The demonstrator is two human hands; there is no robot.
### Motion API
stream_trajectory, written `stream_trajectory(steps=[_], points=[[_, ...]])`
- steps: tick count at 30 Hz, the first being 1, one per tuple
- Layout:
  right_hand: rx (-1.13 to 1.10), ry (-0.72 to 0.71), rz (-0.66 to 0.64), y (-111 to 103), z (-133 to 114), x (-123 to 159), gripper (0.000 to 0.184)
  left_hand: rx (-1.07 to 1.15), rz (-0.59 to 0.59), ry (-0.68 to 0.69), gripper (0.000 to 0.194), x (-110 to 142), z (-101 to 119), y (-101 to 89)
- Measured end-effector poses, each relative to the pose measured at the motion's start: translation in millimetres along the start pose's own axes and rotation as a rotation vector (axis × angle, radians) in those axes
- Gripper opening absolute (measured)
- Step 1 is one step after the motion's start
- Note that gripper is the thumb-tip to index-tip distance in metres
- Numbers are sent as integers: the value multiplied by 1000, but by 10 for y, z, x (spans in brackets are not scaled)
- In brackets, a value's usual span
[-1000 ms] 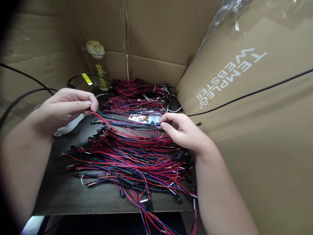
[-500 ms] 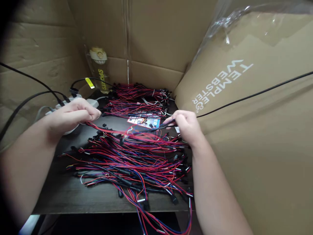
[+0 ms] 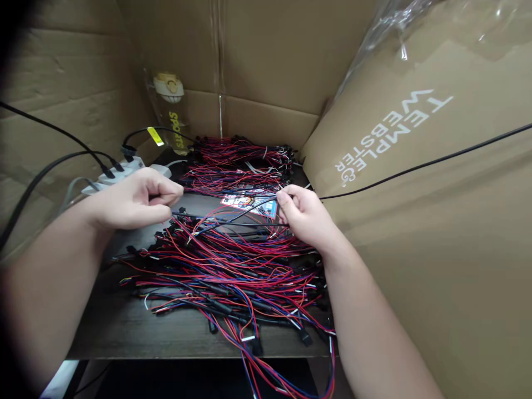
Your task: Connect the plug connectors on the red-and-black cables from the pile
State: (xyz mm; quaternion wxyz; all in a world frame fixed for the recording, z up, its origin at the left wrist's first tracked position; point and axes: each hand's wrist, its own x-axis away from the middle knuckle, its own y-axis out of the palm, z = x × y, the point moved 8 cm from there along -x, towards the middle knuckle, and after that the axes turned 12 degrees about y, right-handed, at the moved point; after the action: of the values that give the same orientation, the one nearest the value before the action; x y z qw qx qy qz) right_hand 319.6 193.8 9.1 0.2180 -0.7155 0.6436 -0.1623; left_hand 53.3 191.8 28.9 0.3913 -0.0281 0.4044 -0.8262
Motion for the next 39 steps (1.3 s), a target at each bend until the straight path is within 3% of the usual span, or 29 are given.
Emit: stream_trajectory(steps=[2, 5, 9, 12, 19, 23, 28, 32, 33, 35, 39], points=[[-68, 42, 30, -111, 58, -22, 48, 17, -1, 22, 34, 9, 19, -7], [21, 90, 135, -216, 102, -24, 43, 41, 8, 65, 38, 16, 75, -10], [203, 53, 186, -123, -5, 15, 31, 30, -24, 46, 41, 0, 81, 50], [190, 49, 198, -84, -47, 38, 28, -25, -41, 7, 43, -18, 27, 91], [-421, 24, 66, -298, 33, 29, 33, -94, -43, -67, 36, 13, -109, 83], [-575, 67, 74, -436, 109, 2, 30, -78, -63, -48, 33, 16, -85, 87], [-558, 188, -154, -274, 133, 58, 23, -111, 32, -54, 30, -15, -50, 18], [-533, 215, -382, -43, 70, 154, 24, -189, 81, -49, 5, -53, -22, -8], [-556, 199, -393, -27, 44, 154, 23, -216, 80, -58, 19, -60, -28, -8], [-628, 148, -332, -71, -3, 118, 22, -246, 31, -97, 37, -69, -68, 23], [-767, 66, -144, -259, -34, 50, 26, -249, -17, -212, 36, -60, -169, 37]])
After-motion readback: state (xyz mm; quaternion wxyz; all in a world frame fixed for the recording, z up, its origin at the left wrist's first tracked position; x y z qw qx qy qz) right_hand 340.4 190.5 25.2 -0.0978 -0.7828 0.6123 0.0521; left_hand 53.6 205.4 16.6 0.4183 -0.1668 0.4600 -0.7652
